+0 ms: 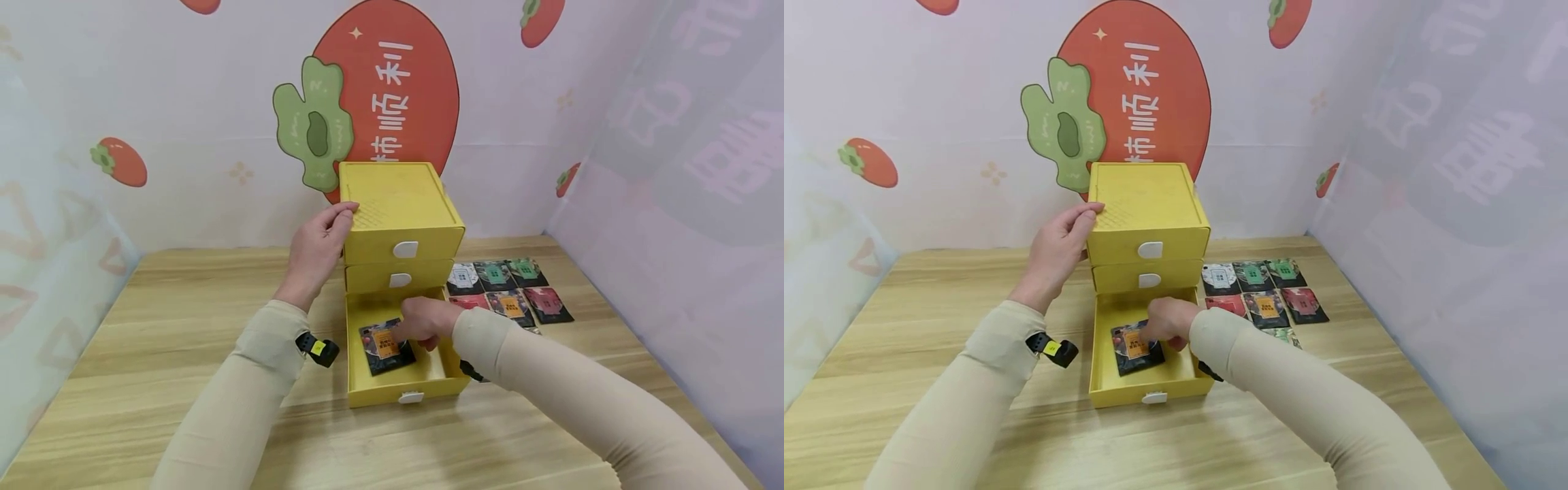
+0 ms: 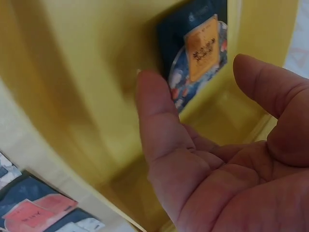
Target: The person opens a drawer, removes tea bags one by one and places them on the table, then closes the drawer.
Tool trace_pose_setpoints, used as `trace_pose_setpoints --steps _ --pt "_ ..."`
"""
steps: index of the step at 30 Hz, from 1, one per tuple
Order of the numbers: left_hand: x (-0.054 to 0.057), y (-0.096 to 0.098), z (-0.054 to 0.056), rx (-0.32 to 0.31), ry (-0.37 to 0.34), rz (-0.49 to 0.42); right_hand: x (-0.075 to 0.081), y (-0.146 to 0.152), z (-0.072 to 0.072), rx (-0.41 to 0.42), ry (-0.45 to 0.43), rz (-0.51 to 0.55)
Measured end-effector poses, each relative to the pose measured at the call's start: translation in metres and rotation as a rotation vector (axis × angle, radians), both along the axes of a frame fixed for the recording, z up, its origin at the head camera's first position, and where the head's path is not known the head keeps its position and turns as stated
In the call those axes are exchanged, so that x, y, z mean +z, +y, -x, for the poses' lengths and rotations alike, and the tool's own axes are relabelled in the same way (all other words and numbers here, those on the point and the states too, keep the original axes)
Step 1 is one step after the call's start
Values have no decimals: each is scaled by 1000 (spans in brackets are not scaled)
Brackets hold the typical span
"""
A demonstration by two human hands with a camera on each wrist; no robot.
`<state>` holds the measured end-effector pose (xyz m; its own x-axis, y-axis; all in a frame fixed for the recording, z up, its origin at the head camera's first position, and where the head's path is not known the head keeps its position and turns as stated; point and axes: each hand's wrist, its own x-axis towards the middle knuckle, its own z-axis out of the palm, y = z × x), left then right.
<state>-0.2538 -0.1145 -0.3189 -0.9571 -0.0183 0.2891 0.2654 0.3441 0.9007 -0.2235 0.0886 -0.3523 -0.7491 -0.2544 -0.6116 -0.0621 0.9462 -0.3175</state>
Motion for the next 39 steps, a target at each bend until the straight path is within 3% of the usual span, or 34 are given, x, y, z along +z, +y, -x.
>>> trace_pose_setpoints --steps 13,28,39 --pt "0 0 0 2 -3 10 -4 -8 -1 -135 -124 148" --pt "1 0 1 -2 -6 7 -6 -10 2 -218 -253 249" --pt "1 -2 1 1 -8 6 -4 -10 5 -268 -297 310"
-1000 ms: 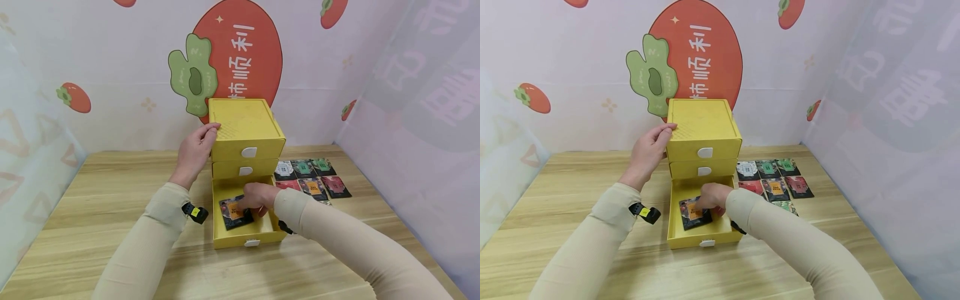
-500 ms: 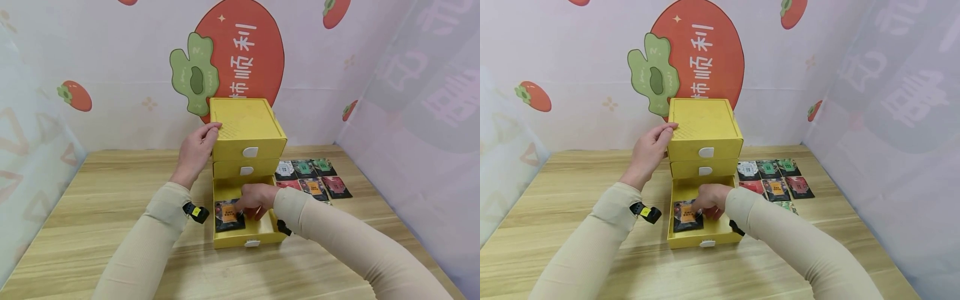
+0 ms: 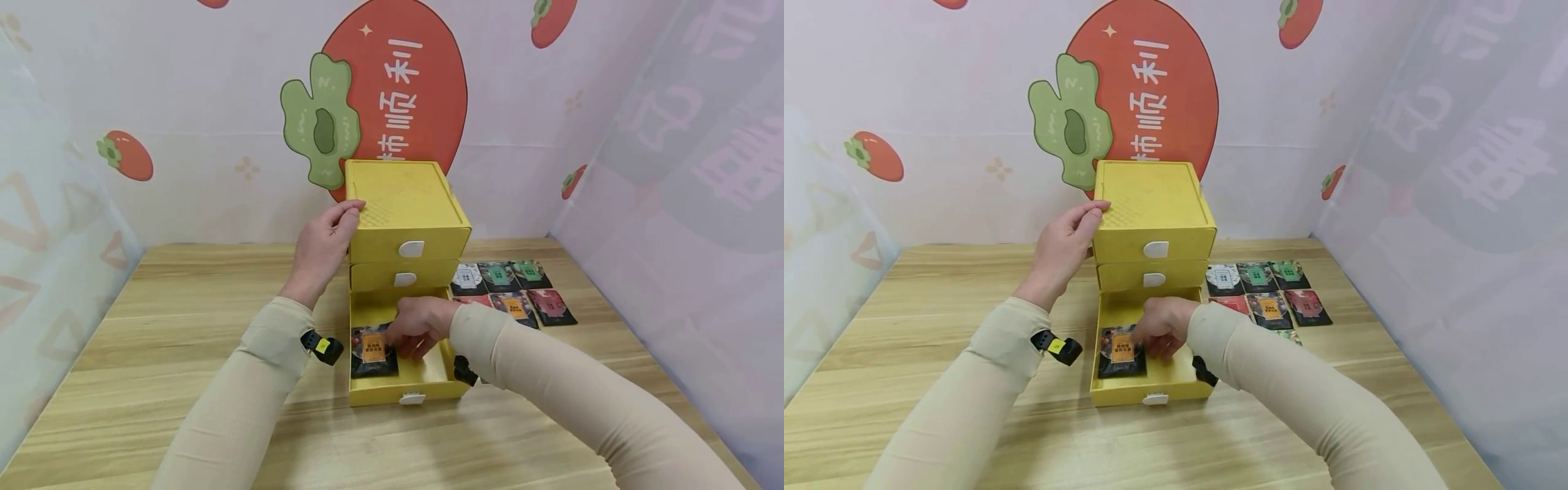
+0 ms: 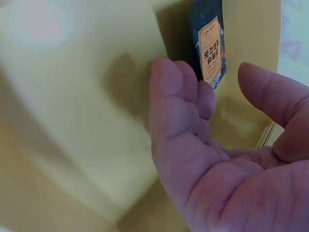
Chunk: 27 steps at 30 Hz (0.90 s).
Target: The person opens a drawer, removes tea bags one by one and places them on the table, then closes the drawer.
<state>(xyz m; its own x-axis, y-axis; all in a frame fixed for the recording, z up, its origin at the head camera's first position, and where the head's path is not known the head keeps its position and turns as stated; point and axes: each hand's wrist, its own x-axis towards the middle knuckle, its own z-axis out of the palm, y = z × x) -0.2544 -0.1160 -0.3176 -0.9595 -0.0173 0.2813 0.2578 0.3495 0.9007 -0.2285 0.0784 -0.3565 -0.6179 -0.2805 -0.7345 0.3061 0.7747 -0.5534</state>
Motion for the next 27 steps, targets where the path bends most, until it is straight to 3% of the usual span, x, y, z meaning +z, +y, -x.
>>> trace_pose_setpoints --steps 17,27 --pt "0 0 -1 6 -12 5 9 -4 -8 31 68 78" --pt "-1 1 0 3 -3 11 29 18 -12 61 210 98"
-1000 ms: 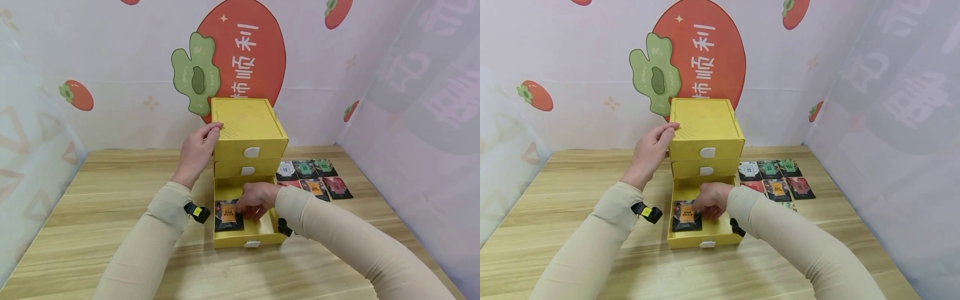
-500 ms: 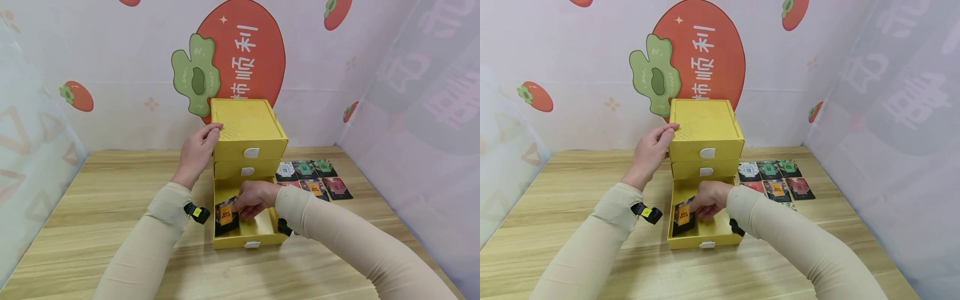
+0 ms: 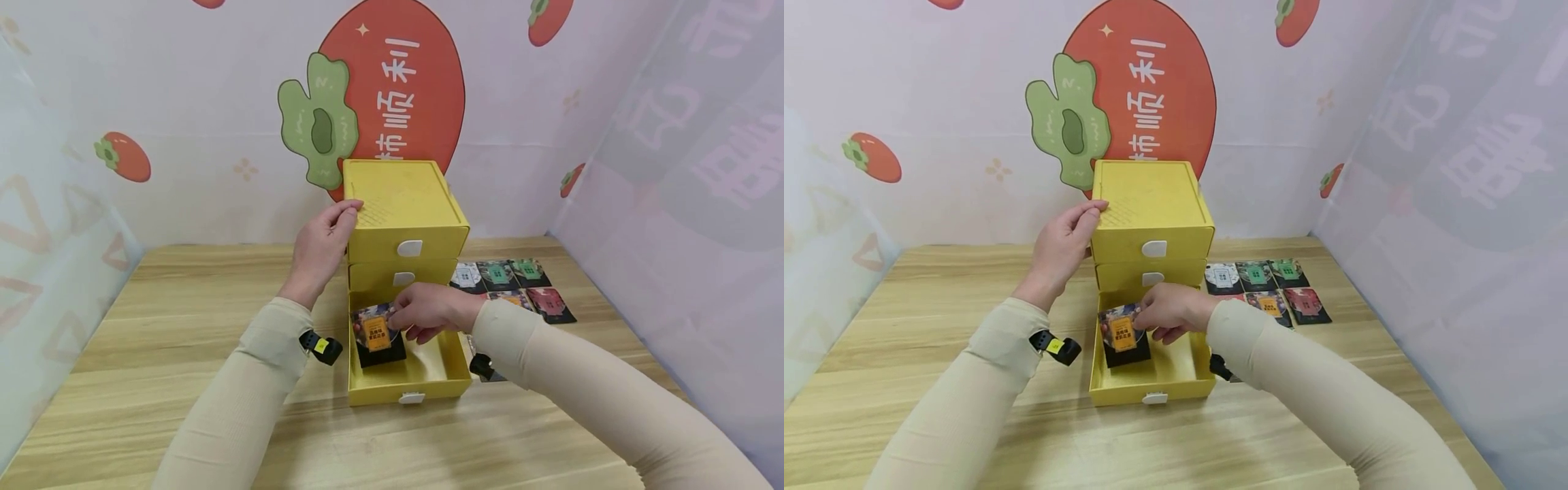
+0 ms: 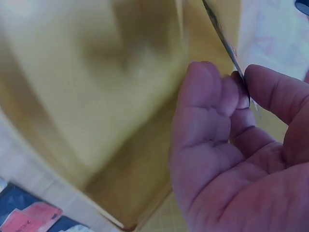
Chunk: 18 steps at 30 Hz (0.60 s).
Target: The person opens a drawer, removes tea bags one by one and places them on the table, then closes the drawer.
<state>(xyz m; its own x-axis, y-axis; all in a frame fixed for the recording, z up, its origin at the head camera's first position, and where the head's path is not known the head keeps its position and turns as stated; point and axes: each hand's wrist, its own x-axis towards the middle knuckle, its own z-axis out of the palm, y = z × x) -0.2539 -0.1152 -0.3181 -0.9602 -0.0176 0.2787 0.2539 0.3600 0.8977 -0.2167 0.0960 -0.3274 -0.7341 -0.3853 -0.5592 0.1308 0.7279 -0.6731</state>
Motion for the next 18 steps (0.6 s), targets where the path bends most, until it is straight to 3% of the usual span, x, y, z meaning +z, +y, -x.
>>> trace_pose_setpoints --steps 11,18 --pt "-1 1 1 3 10 5 21 43 -10 -17 78 98" --pt "-2 1 3 8 3 9 33 84 -17 -70 112 160"
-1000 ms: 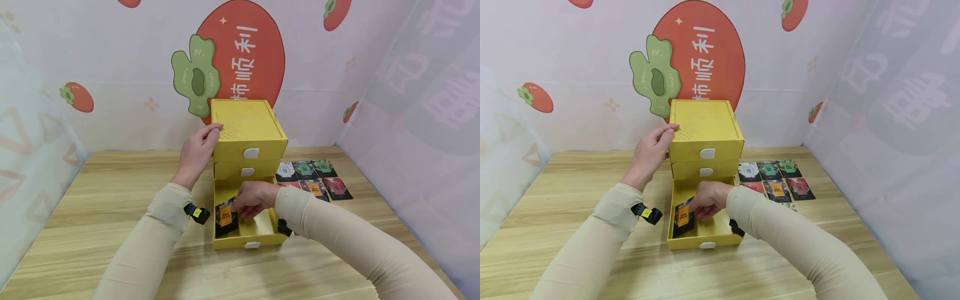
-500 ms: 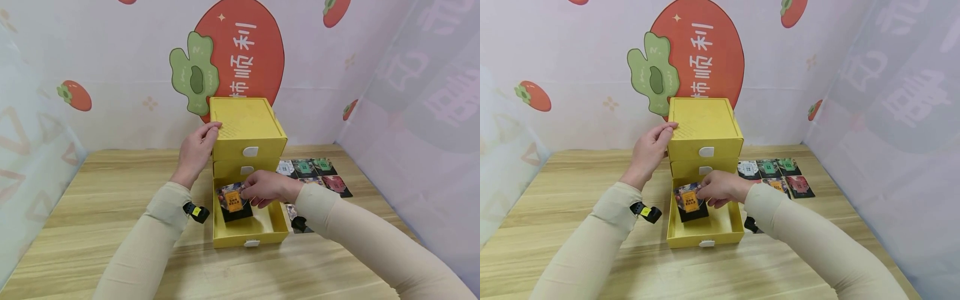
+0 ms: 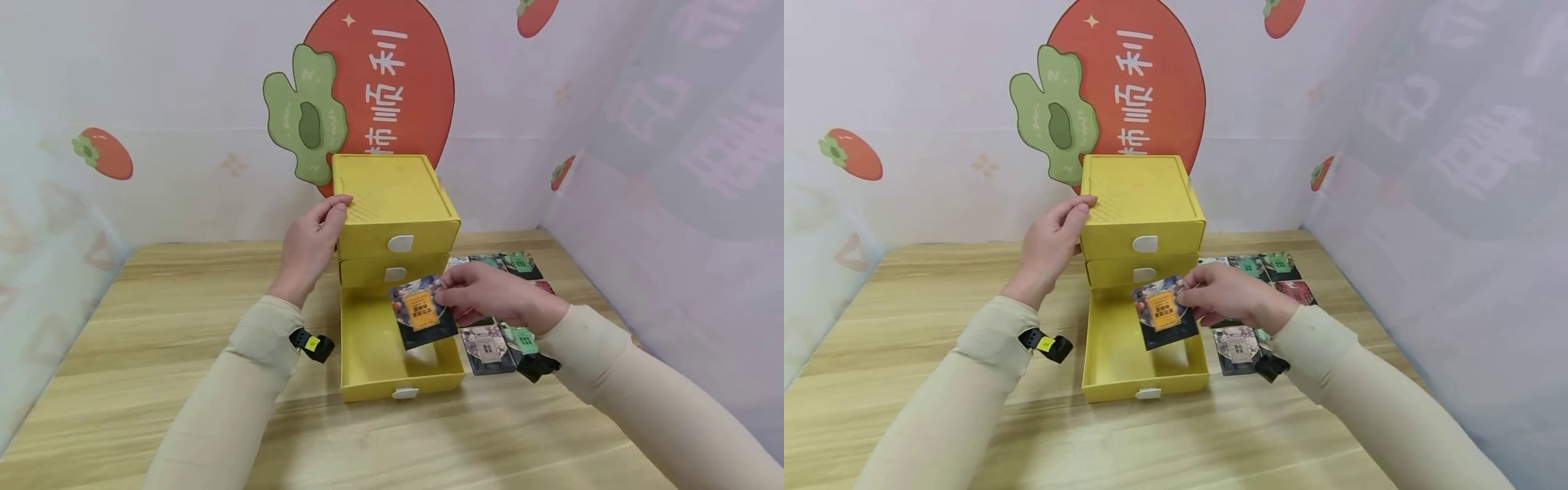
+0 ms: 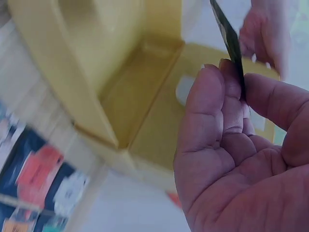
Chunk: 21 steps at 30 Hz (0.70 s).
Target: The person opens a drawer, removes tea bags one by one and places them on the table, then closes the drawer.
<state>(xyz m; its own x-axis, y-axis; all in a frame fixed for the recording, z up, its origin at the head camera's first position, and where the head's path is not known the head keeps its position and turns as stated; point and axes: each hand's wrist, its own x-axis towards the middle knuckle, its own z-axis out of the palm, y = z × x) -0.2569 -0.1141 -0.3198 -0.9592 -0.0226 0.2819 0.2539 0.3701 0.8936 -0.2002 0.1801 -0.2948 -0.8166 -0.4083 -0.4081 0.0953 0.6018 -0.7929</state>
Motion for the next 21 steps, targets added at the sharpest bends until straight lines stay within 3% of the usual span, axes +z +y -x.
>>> trace_pose_setpoints --steps 8,21 --pt "0 1 1 -7 -9 -20 -4 63 -6 -110 26 27" --pt "2 0 -1 1 -6 -1 -39 170 5 -334 -42 -43"
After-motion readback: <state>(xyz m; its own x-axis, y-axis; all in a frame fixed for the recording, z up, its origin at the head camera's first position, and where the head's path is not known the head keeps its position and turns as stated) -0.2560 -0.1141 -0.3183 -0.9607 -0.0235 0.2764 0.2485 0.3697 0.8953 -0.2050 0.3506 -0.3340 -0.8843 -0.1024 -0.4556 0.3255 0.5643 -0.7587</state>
